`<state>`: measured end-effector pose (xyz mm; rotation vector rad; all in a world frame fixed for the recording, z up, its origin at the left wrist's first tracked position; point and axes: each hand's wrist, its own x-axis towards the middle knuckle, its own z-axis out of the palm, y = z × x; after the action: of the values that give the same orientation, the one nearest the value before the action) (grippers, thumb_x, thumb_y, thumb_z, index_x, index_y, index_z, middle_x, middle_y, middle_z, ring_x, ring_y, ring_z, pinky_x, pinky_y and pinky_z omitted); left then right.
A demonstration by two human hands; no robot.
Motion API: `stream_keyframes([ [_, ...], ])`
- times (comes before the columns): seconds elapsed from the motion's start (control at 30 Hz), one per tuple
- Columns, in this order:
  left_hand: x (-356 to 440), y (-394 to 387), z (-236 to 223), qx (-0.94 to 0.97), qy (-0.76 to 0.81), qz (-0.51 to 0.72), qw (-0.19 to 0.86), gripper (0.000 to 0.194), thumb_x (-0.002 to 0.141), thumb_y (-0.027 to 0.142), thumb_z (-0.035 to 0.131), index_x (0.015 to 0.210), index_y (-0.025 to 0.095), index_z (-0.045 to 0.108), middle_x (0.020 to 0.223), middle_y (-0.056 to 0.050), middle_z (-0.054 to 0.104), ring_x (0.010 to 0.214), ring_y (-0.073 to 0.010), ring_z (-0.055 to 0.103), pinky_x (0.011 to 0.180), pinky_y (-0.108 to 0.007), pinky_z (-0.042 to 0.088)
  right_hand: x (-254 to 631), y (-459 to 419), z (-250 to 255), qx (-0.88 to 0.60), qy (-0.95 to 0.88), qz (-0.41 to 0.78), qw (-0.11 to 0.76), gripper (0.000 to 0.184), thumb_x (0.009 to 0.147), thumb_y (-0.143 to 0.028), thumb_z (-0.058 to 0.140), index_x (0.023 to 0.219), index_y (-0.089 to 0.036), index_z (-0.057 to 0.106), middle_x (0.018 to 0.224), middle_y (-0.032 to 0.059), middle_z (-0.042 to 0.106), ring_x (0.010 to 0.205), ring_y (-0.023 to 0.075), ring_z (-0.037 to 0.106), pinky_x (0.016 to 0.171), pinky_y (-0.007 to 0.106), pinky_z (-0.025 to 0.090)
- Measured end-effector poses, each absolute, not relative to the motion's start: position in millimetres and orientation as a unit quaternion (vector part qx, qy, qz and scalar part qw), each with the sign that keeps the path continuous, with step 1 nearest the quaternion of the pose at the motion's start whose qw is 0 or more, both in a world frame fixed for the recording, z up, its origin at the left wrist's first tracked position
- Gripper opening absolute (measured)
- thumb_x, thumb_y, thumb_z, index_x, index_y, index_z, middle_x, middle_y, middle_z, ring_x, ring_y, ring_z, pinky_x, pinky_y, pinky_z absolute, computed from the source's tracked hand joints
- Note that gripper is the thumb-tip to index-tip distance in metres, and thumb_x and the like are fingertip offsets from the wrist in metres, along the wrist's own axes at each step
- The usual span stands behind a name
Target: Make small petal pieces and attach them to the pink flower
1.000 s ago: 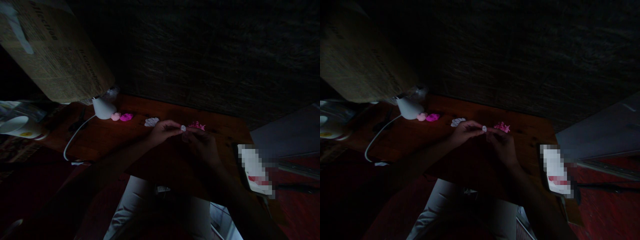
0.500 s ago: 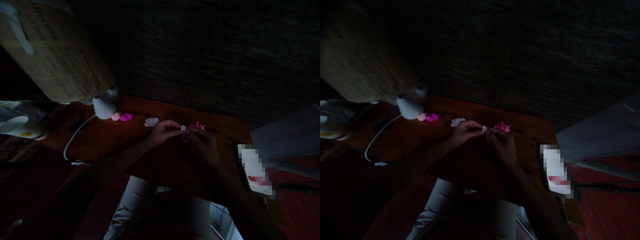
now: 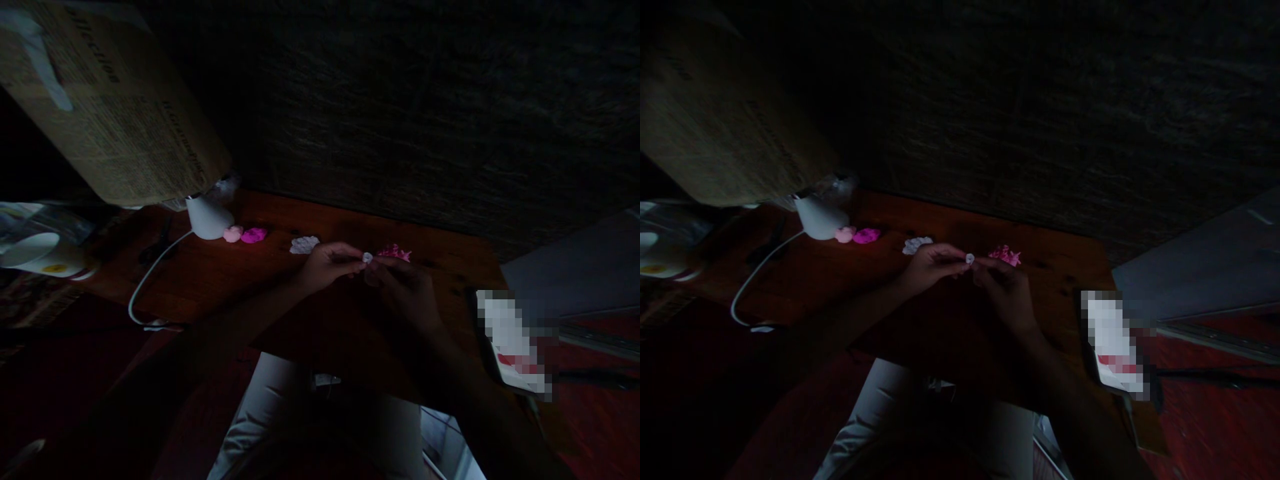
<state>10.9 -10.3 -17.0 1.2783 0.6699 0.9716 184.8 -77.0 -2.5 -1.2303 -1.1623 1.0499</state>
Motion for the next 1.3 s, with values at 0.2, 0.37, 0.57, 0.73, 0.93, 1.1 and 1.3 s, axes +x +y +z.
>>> stream_keyframes([
  [0.2, 9.8, -10.8, -16.3, 0.561, 0.283, 0.426, 0.651, 0.037, 0.068, 0.037, 0.087, 0.092, 0.012, 0.075, 0.083, -0.005, 0.077, 0.065, -0.0116, 0.068, 0.067, -0.028, 0.059, 184.4, -76.6, -0.4, -0.524, -0.484, 0.437, 0.548, 0.029, 0.074, -0.045, 0.083, 0.093, -0.022, 0.081, 0.077, 0.0032, 0.075, 0.068, 0.0169, 0.065, 0.065, 0.032, 0.053],
  [0.37, 9.7, -9.6, -17.2, 0.567, 0.287, 0.428, 0.642, 0.036, 0.069, 0.037, 0.087, 0.093, 0.012, 0.077, 0.083, -0.006, 0.077, 0.065, -0.0114, 0.067, 0.065, -0.027, 0.057, 184.3, -76.0, 0.6, -0.527, -0.49, 0.427, 0.547, 0.03, 0.074, -0.046, 0.083, 0.091, -0.021, 0.08, 0.077, 0.0037, 0.075, 0.067, 0.0169, 0.065, 0.064, 0.031, 0.053],
  [0.57, 10.1, -8.8, -19.3, 0.581, 0.287, 0.437, 0.623, 0.033, 0.071, 0.037, 0.085, 0.092, 0.014, 0.077, 0.082, -0.005, 0.077, 0.064, -0.0107, 0.066, 0.06, -0.024, 0.054, 184.2, -76.2, -0.5, -0.52, -0.482, 0.441, 0.551, 0.027, 0.074, -0.044, 0.083, 0.089, -0.022, 0.079, 0.076, 0.0023, 0.074, 0.068, 0.0161, 0.065, 0.065, 0.031, 0.052],
  [0.73, 9.8, -9.3, -19.4, 0.58, 0.293, 0.433, 0.624, 0.03, 0.071, 0.035, 0.085, 0.091, 0.015, 0.077, 0.081, -0.005, 0.076, 0.065, -0.0106, 0.065, 0.06, -0.024, 0.053, 183.5, -75.6, -1.7, -0.509, -0.49, 0.441, 0.553, 0.023, 0.075, -0.04, 0.083, 0.089, -0.023, 0.079, 0.076, 0.002, 0.074, 0.067, 0.0159, 0.064, 0.064, 0.031, 0.052],
  [0.93, 9.1, -8.6, -20.4, 0.584, 0.299, 0.43, 0.62, 0.029, 0.072, 0.037, 0.085, 0.09, 0.016, 0.079, 0.079, -0.005, 0.076, 0.065, -0.0105, 0.064, 0.059, -0.023, 0.051, 182.8, -75.7, -0.1, -0.509, -0.484, 0.451, 0.55, 0.022, 0.074, -0.04, 0.084, 0.087, -0.023, 0.078, 0.078, 0.0023, 0.075, 0.068, 0.0158, 0.065, 0.066, 0.031, 0.052],
  [1.1, 9.3, -8.5, -18.5, 0.585, 0.288, 0.43, 0.624, 0.033, 0.069, 0.04, 0.086, 0.09, 0.015, 0.08, 0.085, -0.006, 0.077, 0.065, -0.01, 0.064, 0.059, -0.023, 0.052, 182.9, -76.9, 2.9, -0.504, -0.489, 0.453, 0.55, 0.024, 0.074, -0.04, 0.084, 0.09, -0.024, 0.079, 0.083, 0.0027, 0.076, 0.071, 0.0165, 0.066, 0.067, 0.032, 0.053],
  [1.3, 7.8, -7.7, -16.7, 0.602, 0.272, 0.433, 0.613, 0.032, 0.07, 0.04, 0.086, 0.09, 0.016, 0.08, 0.092, -0.007, 0.079, 0.069, -0.011, 0.065, 0.063, -0.024, 0.053, 182.9, -78.1, 5.4, -0.49, -0.507, 0.444, 0.553, 0.018, 0.077, -0.036, 0.083, 0.089, -0.024, 0.078, 0.082, 0.0011, 0.075, 0.072, 0.0148, 0.065, 0.068, 0.03, 0.053],
])
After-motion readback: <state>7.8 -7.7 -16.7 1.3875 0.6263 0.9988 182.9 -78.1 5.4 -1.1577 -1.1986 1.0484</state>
